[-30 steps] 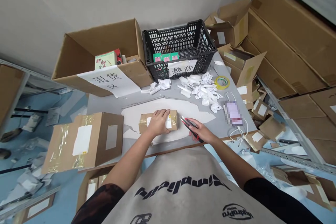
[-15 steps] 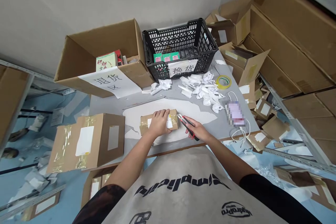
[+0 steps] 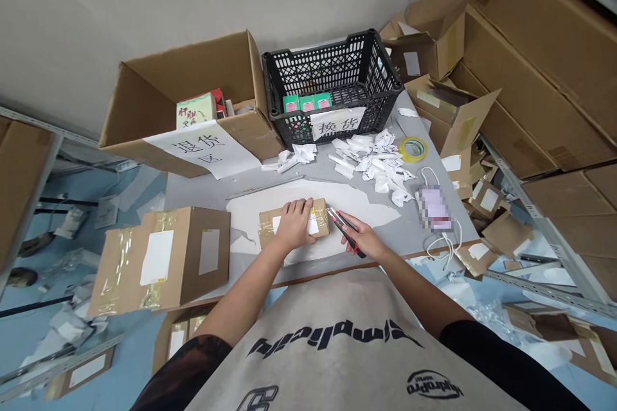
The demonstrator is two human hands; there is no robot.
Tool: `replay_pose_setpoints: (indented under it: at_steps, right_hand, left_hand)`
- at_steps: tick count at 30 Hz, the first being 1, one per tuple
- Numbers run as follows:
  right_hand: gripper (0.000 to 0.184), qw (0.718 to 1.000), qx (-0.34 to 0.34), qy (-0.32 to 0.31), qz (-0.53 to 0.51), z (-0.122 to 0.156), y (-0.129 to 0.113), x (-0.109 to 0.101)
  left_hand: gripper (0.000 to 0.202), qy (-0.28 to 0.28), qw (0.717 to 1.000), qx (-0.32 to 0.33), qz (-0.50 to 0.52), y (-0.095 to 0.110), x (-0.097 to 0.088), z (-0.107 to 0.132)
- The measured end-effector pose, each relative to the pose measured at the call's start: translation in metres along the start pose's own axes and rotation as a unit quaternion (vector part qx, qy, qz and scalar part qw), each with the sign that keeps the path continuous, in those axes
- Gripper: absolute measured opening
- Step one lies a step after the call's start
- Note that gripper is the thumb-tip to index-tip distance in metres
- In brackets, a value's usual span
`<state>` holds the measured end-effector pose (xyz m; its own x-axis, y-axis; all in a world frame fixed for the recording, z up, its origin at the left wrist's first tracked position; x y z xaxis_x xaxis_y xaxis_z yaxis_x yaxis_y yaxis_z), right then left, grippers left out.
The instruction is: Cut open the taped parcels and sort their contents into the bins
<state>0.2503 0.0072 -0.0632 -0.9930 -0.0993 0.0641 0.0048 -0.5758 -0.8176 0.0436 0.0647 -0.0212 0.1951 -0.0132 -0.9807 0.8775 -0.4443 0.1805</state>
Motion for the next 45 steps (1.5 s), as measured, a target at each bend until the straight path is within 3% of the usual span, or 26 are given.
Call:
replay_pose_setpoints:
  at_steps: [11,19,38,45]
  right_hand:
    - [0.058,0.999,-0.001,0.033,0.012,0.001,-0.003,0.004]
    - [0.056,0.996,-0.003,0.081,0.045,0.007,0.008,0.011]
    - [0.062,0.998,0.036,0.041,0.006,0.010,0.000,0.017]
    - [0.060,0.999,0.020,0.042,-0.001,0.011,0.001,0.018]
  left_hand:
    - [0.118,-0.001,1.000,-0.001,-0.006,-0.001,0.002,0.000]
    - [0.118,-0.003,0.999,-0.027,-0.024,0.000,0.003,0.001]
    - [0.114,0.001,0.999,-0.027,-0.017,-0.002,0.003,0.001]
    - [0.112,-0.007,1.000,-0.025,-0.015,-0.002,0.003,-0.002]
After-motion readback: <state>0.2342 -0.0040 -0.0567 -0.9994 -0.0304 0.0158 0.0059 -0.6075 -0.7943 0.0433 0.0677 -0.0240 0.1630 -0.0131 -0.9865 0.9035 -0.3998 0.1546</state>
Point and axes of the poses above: each hand's wrist, its own z-axis away from the middle knuckle, its own x-axis out of the palm, y = z × x, the point moved 4 cm from there along -z, towards the middle knuckle, and after that the axes turned 13 degrees about y, right-handed, at the moved point
